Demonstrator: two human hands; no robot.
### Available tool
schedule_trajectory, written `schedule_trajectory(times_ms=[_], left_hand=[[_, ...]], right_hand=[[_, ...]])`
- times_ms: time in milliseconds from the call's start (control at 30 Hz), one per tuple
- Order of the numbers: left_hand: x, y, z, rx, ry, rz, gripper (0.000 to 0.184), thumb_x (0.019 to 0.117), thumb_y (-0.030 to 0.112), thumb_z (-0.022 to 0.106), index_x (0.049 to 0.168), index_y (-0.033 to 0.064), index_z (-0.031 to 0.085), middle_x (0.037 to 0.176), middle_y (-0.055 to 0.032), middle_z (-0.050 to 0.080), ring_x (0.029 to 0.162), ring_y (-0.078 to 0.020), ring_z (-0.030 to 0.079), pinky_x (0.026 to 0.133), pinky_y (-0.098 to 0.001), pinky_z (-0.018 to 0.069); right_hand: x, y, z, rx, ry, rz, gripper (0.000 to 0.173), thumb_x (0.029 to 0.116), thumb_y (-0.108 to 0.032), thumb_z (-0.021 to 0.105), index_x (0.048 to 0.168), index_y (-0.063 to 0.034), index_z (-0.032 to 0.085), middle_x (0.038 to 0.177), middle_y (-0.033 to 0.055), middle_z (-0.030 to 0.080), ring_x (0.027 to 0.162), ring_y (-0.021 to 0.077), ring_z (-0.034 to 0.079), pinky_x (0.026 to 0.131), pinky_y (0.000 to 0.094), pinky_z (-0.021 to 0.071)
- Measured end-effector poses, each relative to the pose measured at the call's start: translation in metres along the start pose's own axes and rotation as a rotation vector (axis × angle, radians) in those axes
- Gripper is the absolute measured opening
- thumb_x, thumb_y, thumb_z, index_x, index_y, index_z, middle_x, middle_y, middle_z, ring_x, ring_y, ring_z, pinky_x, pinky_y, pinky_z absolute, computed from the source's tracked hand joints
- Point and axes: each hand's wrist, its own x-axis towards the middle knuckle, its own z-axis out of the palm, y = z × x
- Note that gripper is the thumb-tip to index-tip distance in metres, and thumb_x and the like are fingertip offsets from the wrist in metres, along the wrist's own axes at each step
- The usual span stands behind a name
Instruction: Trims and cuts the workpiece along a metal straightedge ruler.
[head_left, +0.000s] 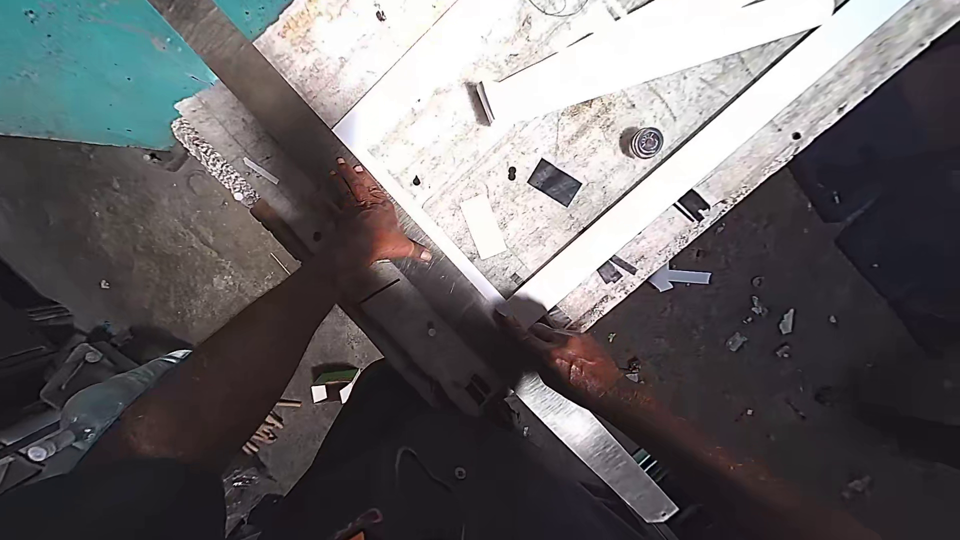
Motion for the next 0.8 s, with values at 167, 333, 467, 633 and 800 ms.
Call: schedule_trajectory(times_ms=[167,333,467,633,800], left_hand=[[0.000,0.001,-0.002,-0.045,-0.008,-0.024,0.178,0.0421,0.077,0.090,0.158,-0.0073,-0.016,0.163,-0.0329,-0.026,0.155,-0.0501,-0.010,0.118,-0.0737,0.0111],[0.000,0.001,-0.001,-0.026,0.003,-0.013,0.178,0.0423,0.079,0.089,0.158,-0.0080,-0.015,0.163,-0.0332,-0.024,0.155,-0.0496,-0.010,0.118,-0.0732,0.0091],[0.001,-0.001,0.001,-0.051,0.025,0.000,0.179,0.0394,0.078,0.090,0.157,-0.0088,-0.014,0.163,-0.0346,-0.024,0.155,-0.0508,-0.008,0.118,-0.0727,0.0102],[0.001,-0.002,0.002,-0.038,0.055,0.001,0.179,0.0372,0.079,0.090,0.157,-0.0107,-0.008,0.163,-0.0358,-0.019,0.154,-0.0538,-0.005,0.117,-0.0736,0.0152],[0.008,-0.002,0.006,0.000,0.063,-0.002,0.181,0.0353,0.083,0.087,0.158,-0.0105,-0.007,0.164,-0.0366,-0.018,0.154,-0.0534,-0.006,0.116,-0.0754,0.0141]], right_hand=[[-0.008,0.000,0.000,0.023,0.014,-0.016,0.048,0.0970,-0.006,0.052,0.143,-0.0117,0.061,0.089,0.0139,0.071,0.067,0.0299,0.070,0.057,0.0449,0.0576],[-0.025,0.000,0.000,0.023,0.012,-0.010,0.047,0.0962,-0.006,0.052,0.142,-0.0101,0.062,0.090,0.0153,0.072,0.066,0.0306,0.070,0.056,0.0446,0.0567],[-0.034,0.001,0.001,0.022,0.003,0.001,0.048,0.0959,-0.006,0.052,0.142,-0.0108,0.062,0.089,0.0155,0.070,0.066,0.0307,0.069,0.056,0.0445,0.0569],[-0.041,-0.001,0.000,0.027,-0.030,0.021,0.049,0.0935,-0.004,0.053,0.142,-0.0095,0.062,0.094,0.0160,0.073,0.071,0.0321,0.072,0.059,0.0458,0.0582],[-0.050,-0.001,-0.020,0.004,0.023,0.124,0.045,0.1011,-0.012,0.050,0.144,-0.0169,0.061,0.096,0.0144,0.074,0.073,0.0325,0.073,0.059,0.0484,0.0589]])
